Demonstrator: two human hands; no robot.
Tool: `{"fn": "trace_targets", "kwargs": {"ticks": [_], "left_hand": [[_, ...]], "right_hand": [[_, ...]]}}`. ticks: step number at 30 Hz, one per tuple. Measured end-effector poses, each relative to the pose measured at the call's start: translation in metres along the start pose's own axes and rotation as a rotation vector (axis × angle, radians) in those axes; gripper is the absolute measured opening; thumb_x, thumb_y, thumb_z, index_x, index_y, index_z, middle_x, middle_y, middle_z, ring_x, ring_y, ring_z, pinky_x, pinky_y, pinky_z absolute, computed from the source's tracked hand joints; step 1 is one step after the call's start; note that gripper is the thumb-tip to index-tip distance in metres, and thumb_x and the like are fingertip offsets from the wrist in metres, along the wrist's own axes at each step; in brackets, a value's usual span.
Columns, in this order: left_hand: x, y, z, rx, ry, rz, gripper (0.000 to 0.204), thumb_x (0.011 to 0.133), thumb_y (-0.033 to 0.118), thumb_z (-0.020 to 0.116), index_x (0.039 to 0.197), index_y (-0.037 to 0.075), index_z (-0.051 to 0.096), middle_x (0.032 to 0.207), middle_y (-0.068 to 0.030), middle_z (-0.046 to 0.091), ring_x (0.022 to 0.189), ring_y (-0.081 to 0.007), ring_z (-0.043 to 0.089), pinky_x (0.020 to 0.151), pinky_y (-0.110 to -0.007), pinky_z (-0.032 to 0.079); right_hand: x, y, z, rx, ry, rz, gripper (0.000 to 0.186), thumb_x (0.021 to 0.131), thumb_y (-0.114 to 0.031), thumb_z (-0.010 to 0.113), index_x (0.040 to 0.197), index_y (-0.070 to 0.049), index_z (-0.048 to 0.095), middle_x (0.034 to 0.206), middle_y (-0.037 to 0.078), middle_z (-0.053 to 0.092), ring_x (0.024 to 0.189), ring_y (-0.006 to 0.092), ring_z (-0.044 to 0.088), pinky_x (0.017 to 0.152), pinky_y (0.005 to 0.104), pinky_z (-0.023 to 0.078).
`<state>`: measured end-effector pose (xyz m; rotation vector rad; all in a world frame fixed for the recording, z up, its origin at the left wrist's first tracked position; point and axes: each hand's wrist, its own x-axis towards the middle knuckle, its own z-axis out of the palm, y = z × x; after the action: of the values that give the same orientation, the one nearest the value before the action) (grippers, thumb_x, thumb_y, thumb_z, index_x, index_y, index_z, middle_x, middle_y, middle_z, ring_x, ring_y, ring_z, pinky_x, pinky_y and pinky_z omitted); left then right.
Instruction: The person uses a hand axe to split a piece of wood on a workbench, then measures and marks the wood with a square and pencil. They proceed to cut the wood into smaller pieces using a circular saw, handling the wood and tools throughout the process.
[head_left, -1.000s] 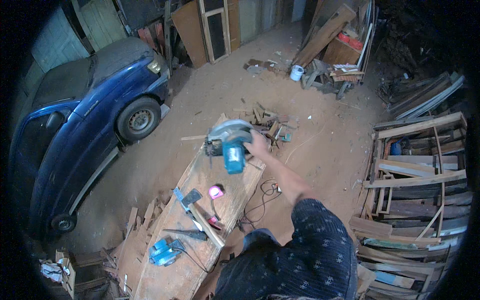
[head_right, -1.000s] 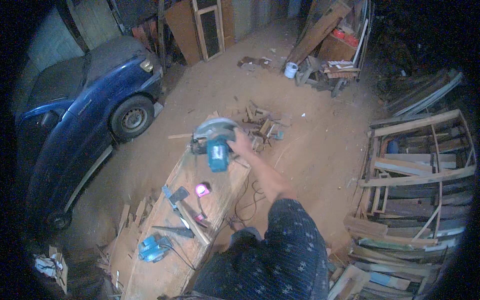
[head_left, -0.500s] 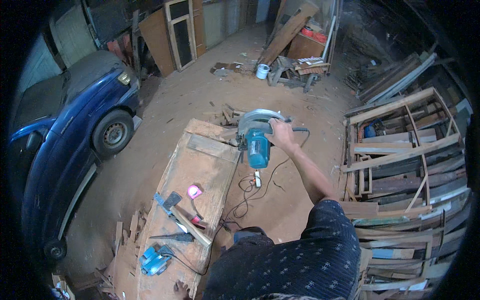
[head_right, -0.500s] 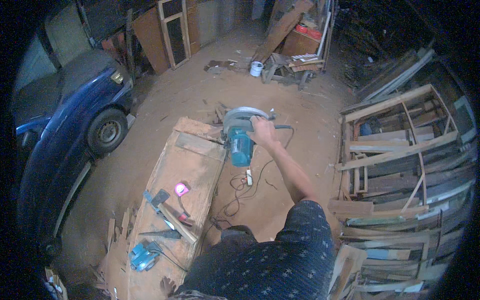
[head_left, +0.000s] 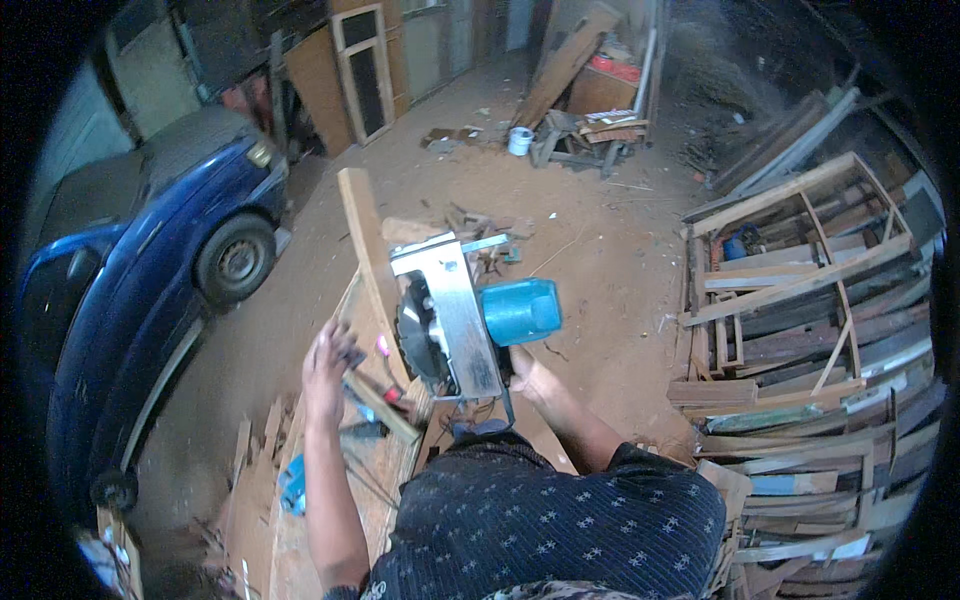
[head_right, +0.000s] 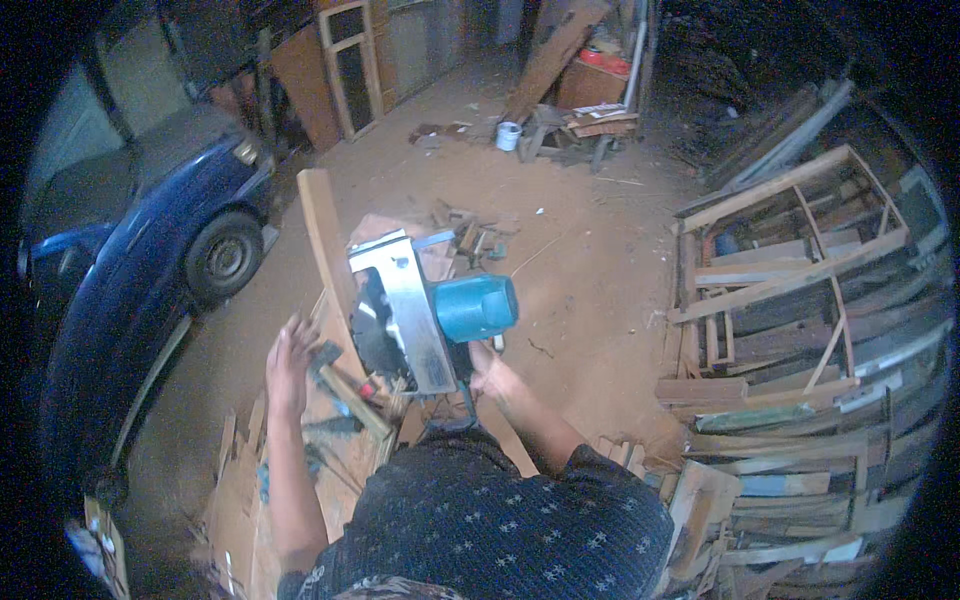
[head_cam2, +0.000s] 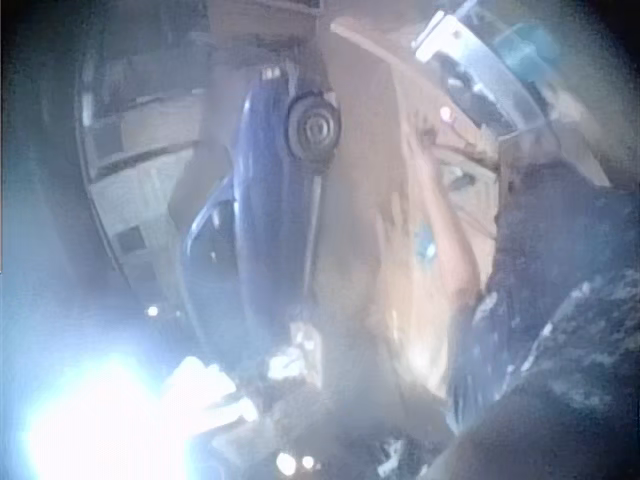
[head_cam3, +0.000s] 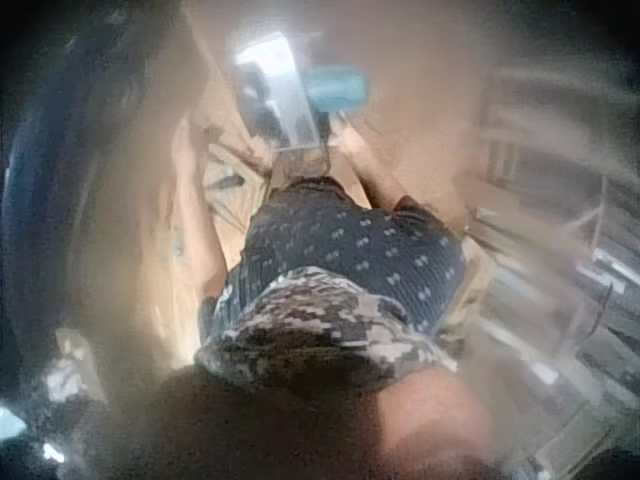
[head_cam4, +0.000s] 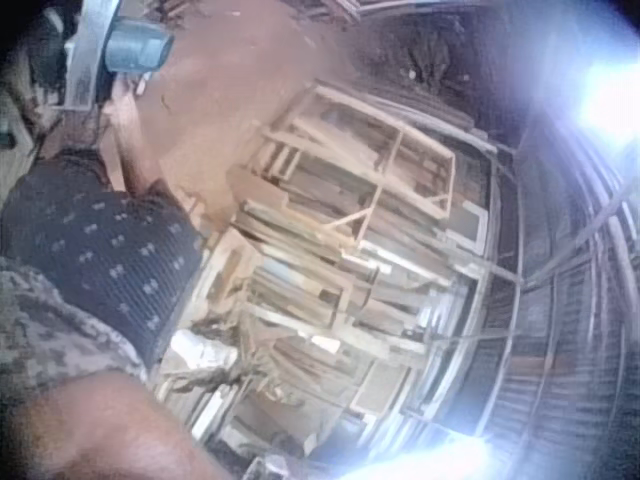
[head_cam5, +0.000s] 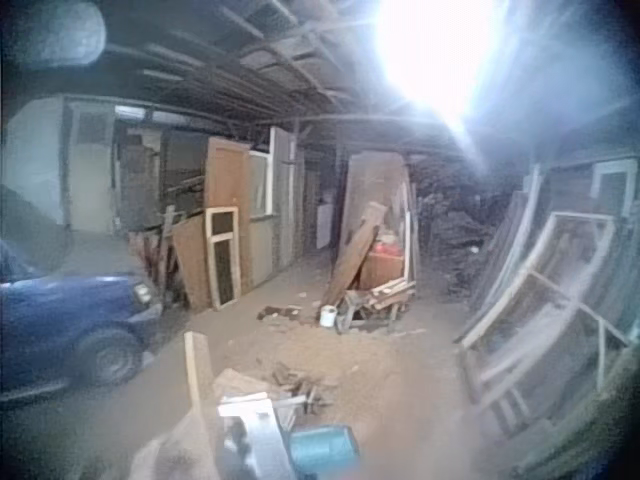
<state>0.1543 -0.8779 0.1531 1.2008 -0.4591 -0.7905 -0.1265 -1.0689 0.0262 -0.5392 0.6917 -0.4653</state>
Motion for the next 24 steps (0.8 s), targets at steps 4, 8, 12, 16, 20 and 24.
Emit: {"fn": "trace_targets", "kwargs": {"ticks": [4,8,12,16,20,24], "left_hand": [[-0.042,0.025,-0.013,-0.216,0.071,-0.129,0.047,0.109,0.043,0.038,0.133,0.007,0.054,0.107,-0.0068,0.066,0.096,-0.0159,0.064,0.088,-0.033,0.054],[-0.126,0.001,-0.093,-0.271,0.383,-0.012,0.036,0.11,0.039,0.037,0.122,0.011,0.056,0.095,-0.0037,0.062,0.08,-0.0143,0.063,0.07,-0.032,0.056],[-0.187,0.011,-0.128,-0.481,0.559,0.019,0.036,0.108,0.039,0.044,0.112,0.008,0.062,0.084,-0.0008,0.062,0.075,-0.0125,0.062,0.065,-0.029,0.054],[-0.252,0.014,-0.175,-0.504,0.79,0.087,0.034,0.107,0.038,0.048,0.106,0.007,0.064,0.082,-0.0014,0.064,0.069,-0.0125,0.06,0.063,-0.031,0.054],[-0.282,-0.015,-0.199,-0.51,1.031,0.238,0.033,0.107,0.035,0.05,0.107,0.006,0.067,0.09,-0.0038,0.069,0.073,-0.013,0.064,0.063,-0.031,0.056],[-0.332,-0.057,-0.23,-0.409,1.144,0.097,0.035,0.107,0.036,0.05,0.108,0.005,0.068,0.09,-0.0035,0.07,0.075,-0.0118,0.064,0.066,-0.03,0.056]], "right_hand": [[-0.018,0.099,0.015,-0.265,-0.321,0.117,0.066,0.096,-0.057,0.053,0.138,-0.006,0.05,0.135,0.015,0.056,0.117,0.029,0.058,0.095,0.0474,0.052],[-0.031,0.178,0.079,-0.286,-0.55,0.471,0.076,0.093,-0.064,0.05,0.142,-0.006,0.045,0.141,0.016,0.05,0.123,0.031,0.054,0.1,0.0483,0.049],[-0.039,0.226,0.133,-0.3,-0.641,0.691,0.087,0.091,-0.072,0.047,0.147,-0.005,0.039,0.147,0.017,0.044,0.129,0.033,0.05,0.104,0.0492,0.045],[-0.074,0.268,0.162,-0.212,-0.456,0.749,0.097,0.089,-0.08,0.043,0.151,-0.005,0.034,0.153,0.018,0.038,0.134,0.035,0.045,0.109,0.0502,0.042],[-0.087,0.291,0.203,-0.24,-0.267,0.714,0.105,0.085,-0.086,0.04,0.152,-0.006,0.031,0.152,0.017,0.038,0.14,0.0335,0.038,0.117,0.0501,0.032],[-0.073,0.333,0.185,-0.307,-0.263,0.827,0.102,0.081,-0.086,0.048,0.149,-0.011,0.037,0.15,0.013,0.042,0.141,0.0312,0.036,0.12,0.048,0.027]]}}
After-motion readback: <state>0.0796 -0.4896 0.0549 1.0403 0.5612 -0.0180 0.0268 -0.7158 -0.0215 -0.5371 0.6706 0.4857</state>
